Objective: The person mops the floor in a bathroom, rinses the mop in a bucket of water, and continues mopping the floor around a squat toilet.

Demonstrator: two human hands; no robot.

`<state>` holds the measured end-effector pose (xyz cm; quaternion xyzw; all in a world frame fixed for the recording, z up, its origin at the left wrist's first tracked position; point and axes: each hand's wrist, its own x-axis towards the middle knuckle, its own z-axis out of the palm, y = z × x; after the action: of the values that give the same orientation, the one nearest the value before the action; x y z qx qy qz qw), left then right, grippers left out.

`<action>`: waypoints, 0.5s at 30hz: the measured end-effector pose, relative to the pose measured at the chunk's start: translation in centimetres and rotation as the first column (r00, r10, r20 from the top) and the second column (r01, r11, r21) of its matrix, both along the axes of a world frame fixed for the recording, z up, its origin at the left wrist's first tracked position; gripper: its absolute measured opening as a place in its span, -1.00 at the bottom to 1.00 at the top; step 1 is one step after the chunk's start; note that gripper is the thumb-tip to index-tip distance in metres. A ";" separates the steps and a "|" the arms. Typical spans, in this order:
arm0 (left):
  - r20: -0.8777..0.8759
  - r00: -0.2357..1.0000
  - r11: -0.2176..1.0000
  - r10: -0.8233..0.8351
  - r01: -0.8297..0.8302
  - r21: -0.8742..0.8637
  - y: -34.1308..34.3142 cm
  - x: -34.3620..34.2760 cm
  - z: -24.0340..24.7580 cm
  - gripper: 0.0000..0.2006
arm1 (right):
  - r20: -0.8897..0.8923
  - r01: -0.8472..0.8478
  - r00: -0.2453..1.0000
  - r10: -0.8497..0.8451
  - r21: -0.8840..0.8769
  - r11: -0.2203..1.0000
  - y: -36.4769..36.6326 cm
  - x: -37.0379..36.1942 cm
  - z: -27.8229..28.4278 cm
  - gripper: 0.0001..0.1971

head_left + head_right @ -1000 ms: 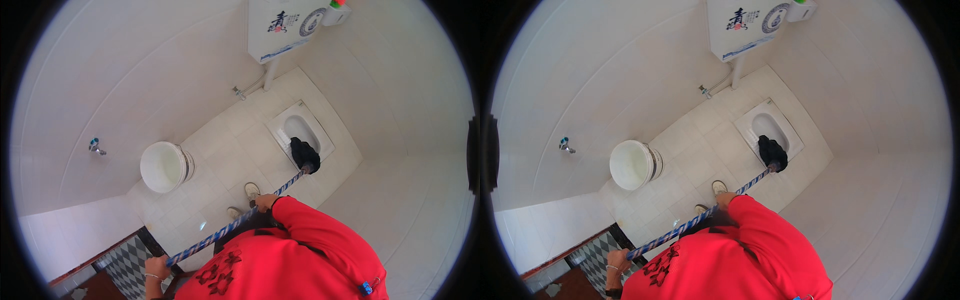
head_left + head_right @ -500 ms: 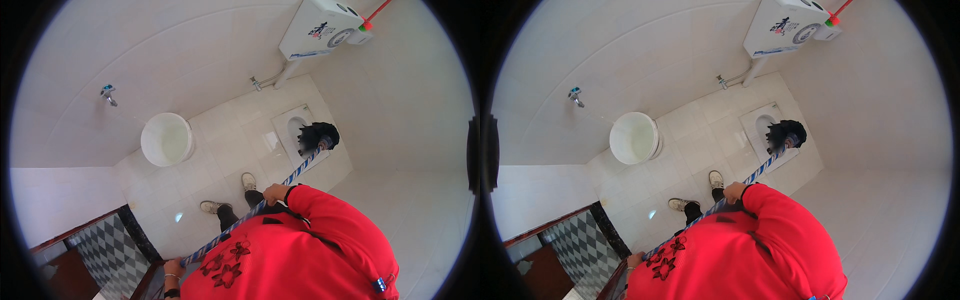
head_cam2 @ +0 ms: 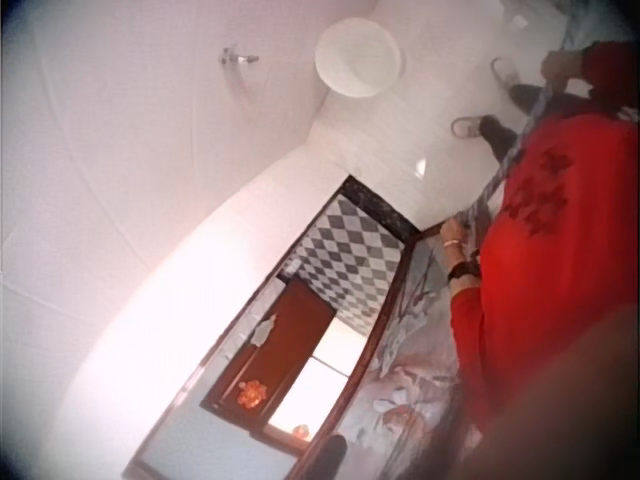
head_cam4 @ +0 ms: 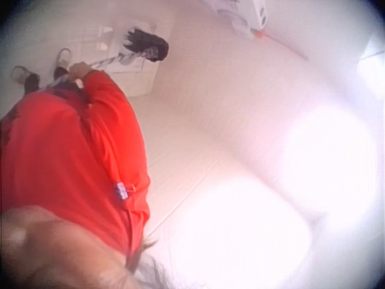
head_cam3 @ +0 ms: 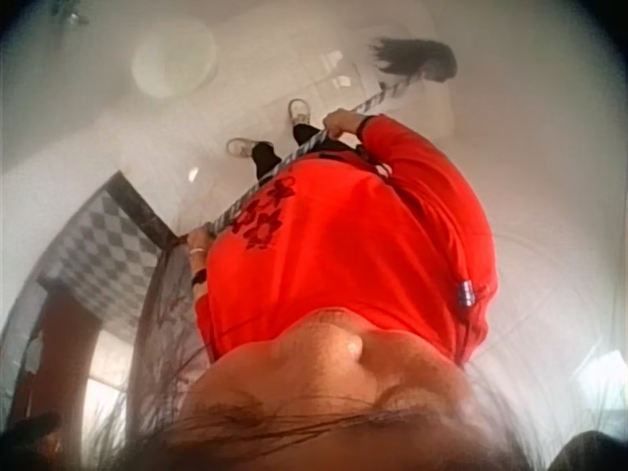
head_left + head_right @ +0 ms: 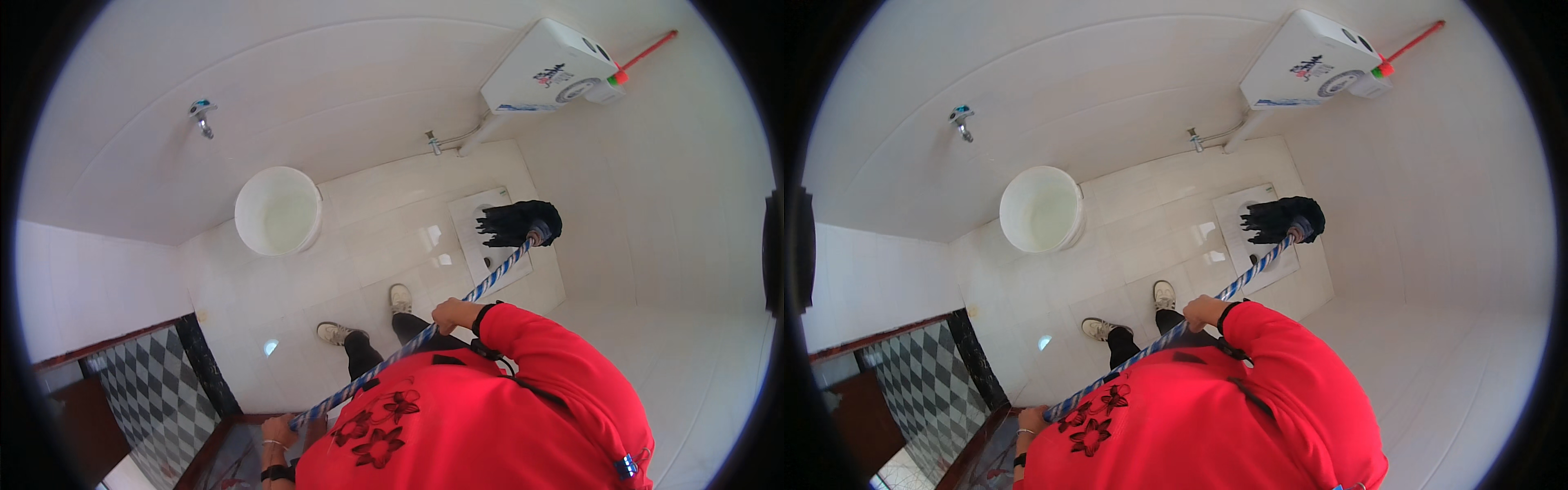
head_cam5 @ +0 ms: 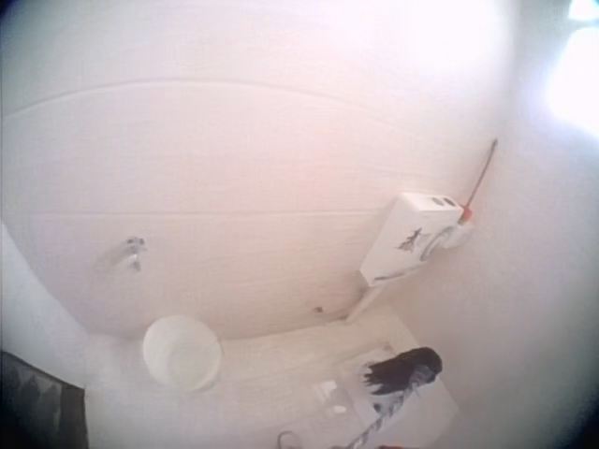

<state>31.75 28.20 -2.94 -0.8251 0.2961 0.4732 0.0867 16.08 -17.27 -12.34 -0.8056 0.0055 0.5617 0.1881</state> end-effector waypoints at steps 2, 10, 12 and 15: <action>0.078 0.996 0.998 0.031 -0.027 -0.048 0.3 -0.6 0.4 -0.80 | -0.012 -0.036 0.999 0.037 0.022 0.999 -0.5 0.5 0.2 -0.71; 0.331 0.923 0.935 0.197 -0.075 -0.348 5.7 -4.5 5.0 -0.84 | -0.037 -0.155 0.986 0.160 0.112 0.982 5.3 0.7 0.4 -0.72; 0.450 0.866 0.920 0.220 -0.031 -0.390 3.1 -2.9 8.8 -0.77 | -0.024 -0.205 0.978 0.208 0.110 0.973 5.1 0.8 0.2 -0.72; 0.761 0.597 0.883 0.251 0.180 -0.433 1.7 0.7 13.4 -0.88 | 0.091 -0.145 0.987 0.135 0.117 0.982 4.5 4.7 1.9 -0.71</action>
<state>32.41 29.90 10.46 -0.9492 0.3129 -0.0320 -0.0012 20.76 -12.76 -10.47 -0.8133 -0.0938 0.5392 0.1976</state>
